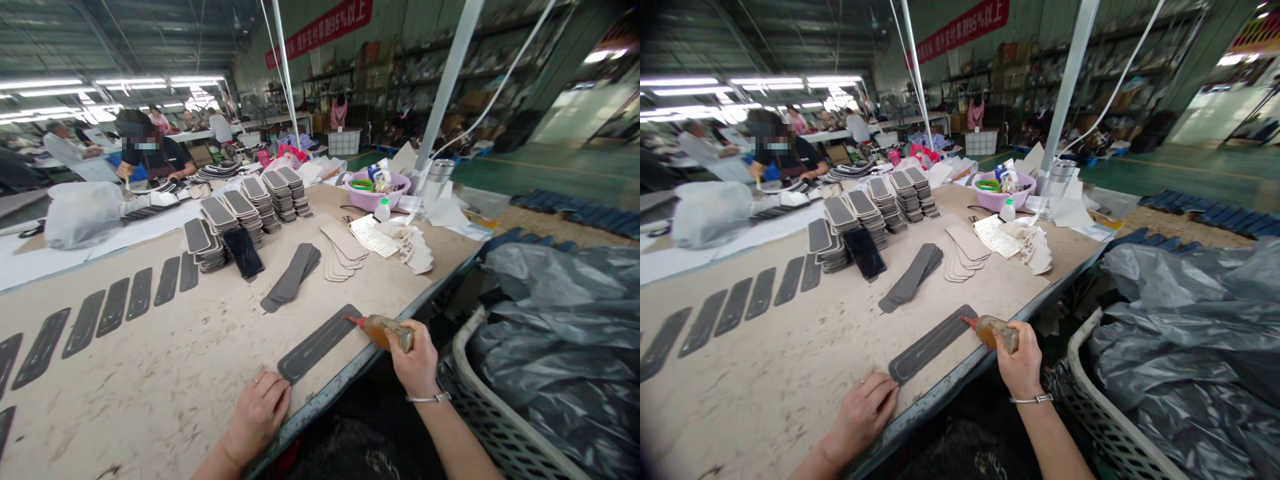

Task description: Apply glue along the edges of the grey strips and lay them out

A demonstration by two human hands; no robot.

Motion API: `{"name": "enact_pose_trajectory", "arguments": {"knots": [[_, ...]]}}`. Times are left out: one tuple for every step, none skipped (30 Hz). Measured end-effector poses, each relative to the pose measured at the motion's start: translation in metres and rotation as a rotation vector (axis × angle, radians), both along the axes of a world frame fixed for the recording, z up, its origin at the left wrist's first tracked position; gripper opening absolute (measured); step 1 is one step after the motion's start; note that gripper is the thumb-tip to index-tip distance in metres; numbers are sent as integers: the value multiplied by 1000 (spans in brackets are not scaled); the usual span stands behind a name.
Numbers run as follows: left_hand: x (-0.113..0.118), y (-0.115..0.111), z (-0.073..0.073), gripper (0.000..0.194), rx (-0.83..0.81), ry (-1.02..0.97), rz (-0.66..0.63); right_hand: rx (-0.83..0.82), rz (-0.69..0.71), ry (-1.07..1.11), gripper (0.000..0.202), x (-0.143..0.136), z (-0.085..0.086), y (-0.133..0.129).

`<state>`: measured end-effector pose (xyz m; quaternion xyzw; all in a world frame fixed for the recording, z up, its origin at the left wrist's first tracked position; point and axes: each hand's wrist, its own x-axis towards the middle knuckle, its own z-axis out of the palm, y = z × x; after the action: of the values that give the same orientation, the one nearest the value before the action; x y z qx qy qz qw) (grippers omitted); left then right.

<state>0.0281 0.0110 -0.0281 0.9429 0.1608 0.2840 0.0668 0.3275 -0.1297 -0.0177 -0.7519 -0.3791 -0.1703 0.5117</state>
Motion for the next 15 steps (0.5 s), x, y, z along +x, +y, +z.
{"name": "enact_pose_trajectory", "arguments": {"knots": [[0, 0, 0, 12, 7, 0, -1, 2, -26, 1, 24, 2, -1, 0], [0, 0, 0, 12, 13, 1, 0, 2, -43, 5, 25, 1, -1, -1], [0, 0, -1, 13, 17, 0, 2, 1, -49, 11, 25, -1, -2, -1], [0, 1, -1, 13, 21, -1, 4, -4, -44, 20, 25, -4, -2, -1], [0, 1, -1, 13, 24, -1, 6, -11, -27, 31, 25, -9, -1, -1], [0, 1, -1, 14, 25, 0, 7, -18, -3, 47, 25, -13, -1, -2], [0, 1, -1, 14, 26, 3, 6, -24, 21, 66, 25, -17, 0, -2], [0, 1, 0, 14, 25, 6, 5, -25, 36, 89, 25, -19, 0, -2], [0, 1, 0, 14, 25, 10, 3, -21, 39, 110, 25, -19, 1, -2], [0, 1, 0, 15, 22, 16, 1, -13, 28, 129, 25, -17, 2, -1], [0, 1, 0, 15, 20, 22, -1, 0, 8, 141, 26, -14, 3, -1], [0, 1, -1, 15, 19, 24, -2, 12, -16, 146, 27, -9, 3, 1], [0, 1, -1, 15, 19, 27, -2, 22, -36, 145, 28, -3, 4, 2], [0, 1, -1, 14, 20, 27, 1, 28, -50, 141, 28, 3, 5, 4], [0, 1, -1, 14, 23, 27, 5, 30, -59, 137, 29, 9, 5, 7]]}}
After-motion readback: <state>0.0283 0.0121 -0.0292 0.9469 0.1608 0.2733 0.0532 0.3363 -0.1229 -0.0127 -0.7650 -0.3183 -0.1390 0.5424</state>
